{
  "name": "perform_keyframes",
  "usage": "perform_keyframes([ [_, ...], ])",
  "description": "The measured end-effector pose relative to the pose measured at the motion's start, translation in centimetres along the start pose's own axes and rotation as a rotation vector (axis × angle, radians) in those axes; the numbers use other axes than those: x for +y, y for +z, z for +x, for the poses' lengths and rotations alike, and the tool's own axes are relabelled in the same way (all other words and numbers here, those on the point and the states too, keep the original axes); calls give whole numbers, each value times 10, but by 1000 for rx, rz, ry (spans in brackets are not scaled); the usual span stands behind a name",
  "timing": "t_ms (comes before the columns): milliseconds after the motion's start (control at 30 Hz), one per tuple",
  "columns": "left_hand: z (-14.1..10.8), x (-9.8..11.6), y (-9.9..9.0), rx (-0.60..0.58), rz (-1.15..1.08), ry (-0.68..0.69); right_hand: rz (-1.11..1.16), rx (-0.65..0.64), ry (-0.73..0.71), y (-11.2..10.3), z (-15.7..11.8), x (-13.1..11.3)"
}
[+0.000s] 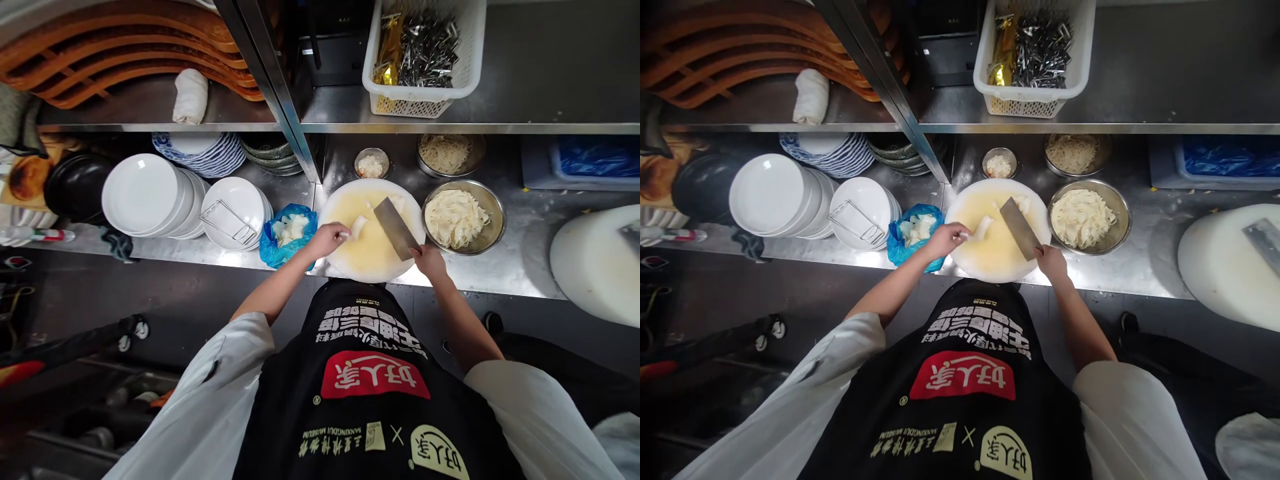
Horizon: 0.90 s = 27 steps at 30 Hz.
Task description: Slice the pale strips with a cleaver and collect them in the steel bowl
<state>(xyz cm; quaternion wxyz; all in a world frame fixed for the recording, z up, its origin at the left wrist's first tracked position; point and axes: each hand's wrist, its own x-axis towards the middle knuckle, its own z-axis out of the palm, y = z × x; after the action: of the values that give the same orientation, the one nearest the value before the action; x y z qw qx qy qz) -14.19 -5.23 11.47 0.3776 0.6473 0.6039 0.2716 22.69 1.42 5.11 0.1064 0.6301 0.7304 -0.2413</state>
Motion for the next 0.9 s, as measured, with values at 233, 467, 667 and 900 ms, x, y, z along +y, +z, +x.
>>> perform_keyframes([
  [233, 86, 35, -44, 268, -167, 25, 109, -43, -63, 6, 20, -18],
  [467, 139, 52, -54, 425, -325, 100, 142, 9, 60, -15, 50, -31],
  [667, 168, 58, -57, 398, -278, 177, 131, 20, 92, -13, 28, -11],
  [900, 110, 6, 2, 125, -25, 124, 190, -23, -10, 4, -6, 7],
])
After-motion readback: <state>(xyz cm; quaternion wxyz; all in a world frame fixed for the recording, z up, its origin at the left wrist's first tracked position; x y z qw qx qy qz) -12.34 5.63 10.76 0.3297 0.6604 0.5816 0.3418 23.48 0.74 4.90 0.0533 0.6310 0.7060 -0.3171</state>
